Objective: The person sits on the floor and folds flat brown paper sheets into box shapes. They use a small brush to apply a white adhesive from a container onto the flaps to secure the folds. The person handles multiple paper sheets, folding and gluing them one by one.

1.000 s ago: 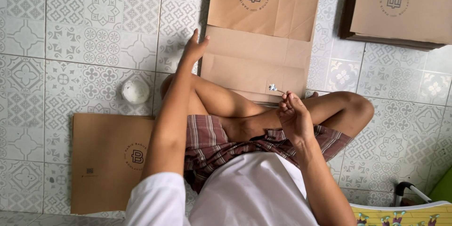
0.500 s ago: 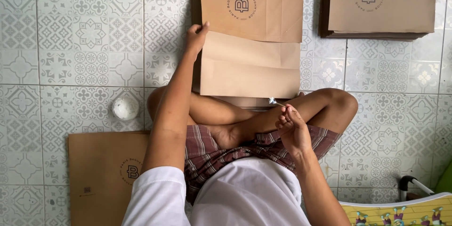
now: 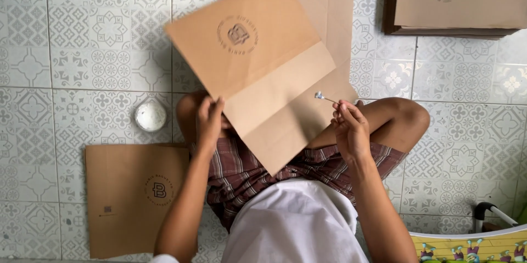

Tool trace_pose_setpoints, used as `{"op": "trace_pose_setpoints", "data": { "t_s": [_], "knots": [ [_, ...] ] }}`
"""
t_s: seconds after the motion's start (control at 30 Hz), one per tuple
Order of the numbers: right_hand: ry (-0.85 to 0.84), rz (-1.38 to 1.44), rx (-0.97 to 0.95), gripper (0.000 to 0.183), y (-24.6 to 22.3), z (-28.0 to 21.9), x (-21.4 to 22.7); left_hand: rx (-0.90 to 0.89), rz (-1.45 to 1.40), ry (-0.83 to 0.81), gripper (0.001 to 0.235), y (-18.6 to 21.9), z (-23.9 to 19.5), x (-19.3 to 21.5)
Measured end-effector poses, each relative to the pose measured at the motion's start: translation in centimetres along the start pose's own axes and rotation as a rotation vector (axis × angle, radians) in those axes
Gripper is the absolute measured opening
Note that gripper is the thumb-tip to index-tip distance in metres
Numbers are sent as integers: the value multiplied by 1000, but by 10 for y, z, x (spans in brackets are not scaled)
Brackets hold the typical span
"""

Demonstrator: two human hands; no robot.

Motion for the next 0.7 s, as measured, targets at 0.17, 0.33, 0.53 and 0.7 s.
{"op": "trace_pose_setpoints", "data": {
  "t_s": [0.17,0.33,0.53,0.7],
  "knots": [
    [-65,-271,75,20,16,33,-30,131,-101,57,37,-58,-60,18],
    [-133,-586,187,21,26,79,-44,183,-126,51,35,-95,-81,37],
    [-145,-879,311,10,32,141,-17,201,-83,28,38,-134,-68,49],
    [-173,-1044,470,8,32,142,-17,182,-56,40,56,-133,-59,50]
  ]
}}
Point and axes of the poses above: each hand's wrist, its own z-axis towards the middle knuckle, its own x-axis out of the back of the hand, y = z × x, the point moved 4 cm from there along z, towards the middle knuckle, and after that the axes turned 10 degrees about -y, right-handed, at the moved point
